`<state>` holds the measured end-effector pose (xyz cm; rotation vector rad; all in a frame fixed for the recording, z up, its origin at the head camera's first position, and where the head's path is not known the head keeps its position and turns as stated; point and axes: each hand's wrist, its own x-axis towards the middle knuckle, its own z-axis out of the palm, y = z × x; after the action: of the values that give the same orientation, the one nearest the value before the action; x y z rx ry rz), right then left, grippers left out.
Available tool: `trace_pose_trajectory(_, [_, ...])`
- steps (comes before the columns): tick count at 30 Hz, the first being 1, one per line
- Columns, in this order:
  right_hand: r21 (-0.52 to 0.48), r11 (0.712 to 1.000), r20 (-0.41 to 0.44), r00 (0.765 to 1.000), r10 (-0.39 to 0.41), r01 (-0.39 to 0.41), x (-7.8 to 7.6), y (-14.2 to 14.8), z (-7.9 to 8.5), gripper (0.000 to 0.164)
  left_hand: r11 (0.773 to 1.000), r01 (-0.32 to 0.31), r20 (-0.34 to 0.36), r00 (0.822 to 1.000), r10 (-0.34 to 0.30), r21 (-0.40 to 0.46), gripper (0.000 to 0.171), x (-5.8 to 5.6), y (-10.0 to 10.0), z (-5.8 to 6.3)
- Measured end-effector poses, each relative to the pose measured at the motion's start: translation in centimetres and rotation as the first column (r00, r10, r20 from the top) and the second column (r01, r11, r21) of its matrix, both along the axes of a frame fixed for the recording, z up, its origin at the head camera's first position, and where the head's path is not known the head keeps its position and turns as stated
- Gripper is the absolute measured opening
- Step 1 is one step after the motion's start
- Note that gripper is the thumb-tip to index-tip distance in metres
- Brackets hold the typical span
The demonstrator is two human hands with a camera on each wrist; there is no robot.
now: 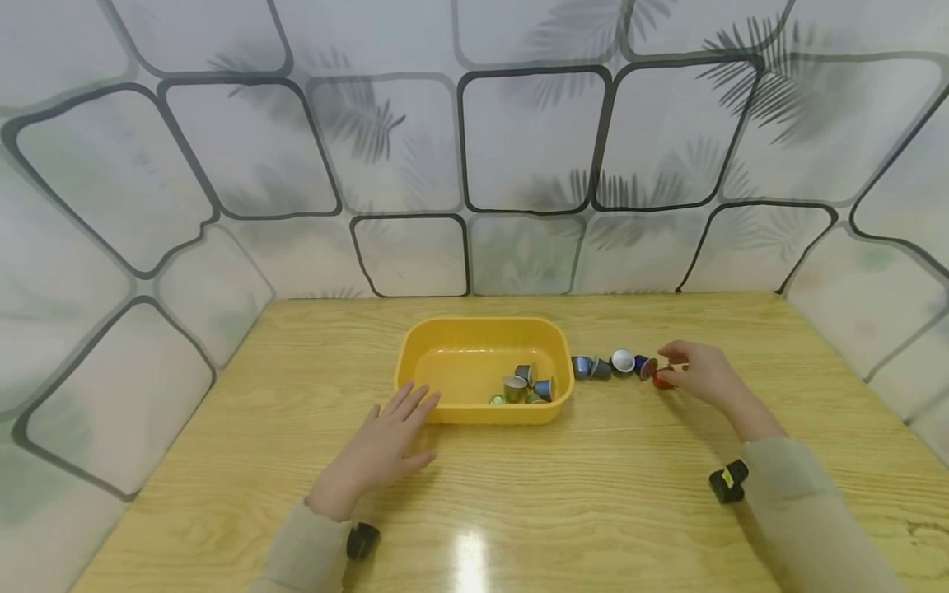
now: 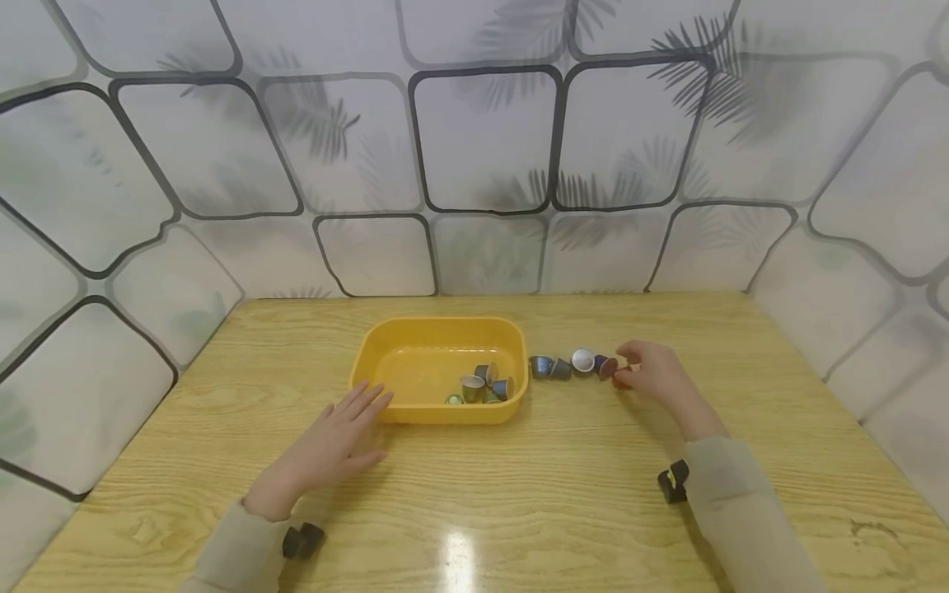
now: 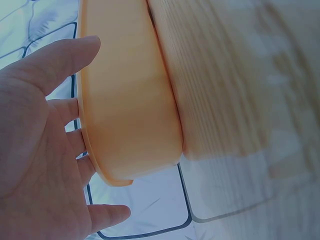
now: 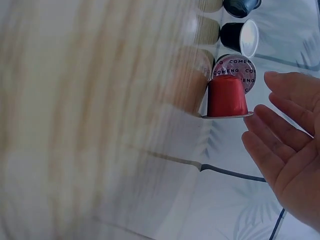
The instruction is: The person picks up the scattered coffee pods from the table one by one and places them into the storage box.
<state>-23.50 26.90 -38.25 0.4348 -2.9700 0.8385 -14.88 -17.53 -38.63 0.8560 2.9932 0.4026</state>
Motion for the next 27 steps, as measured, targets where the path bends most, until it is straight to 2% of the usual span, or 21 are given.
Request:
trace_pose_trajectory(8, [0.068, 0.998, 0.047, 0.999, 0.003, -0.006, -0.5, 0.4, -0.4, 0.037, 1.0, 0.002, -0.016, 1.0, -0.002, 0.0, 0.071, -0.1, 0.0, 0.0])
trace_pose_trajectory(17, [0.11, 0.992, 0.148, 0.988, 0.05, -0.067, -0.8, 0.4, -0.9, 0.038, 1.0, -0.003, -0.005, 1.0, 0.003, -0.006, 0.071, -0.1, 0.0, 0.0])
trace_pose_trajectory(27, [0.123, 0.986, 0.169, 0.981, 0.093, -0.115, -0.7, 0.5, -1.2, 0.036, 1.0, -0.002, -0.007, 1.0, 0.002, -0.003, 0.071, 0.0, 0.0, 0.1])
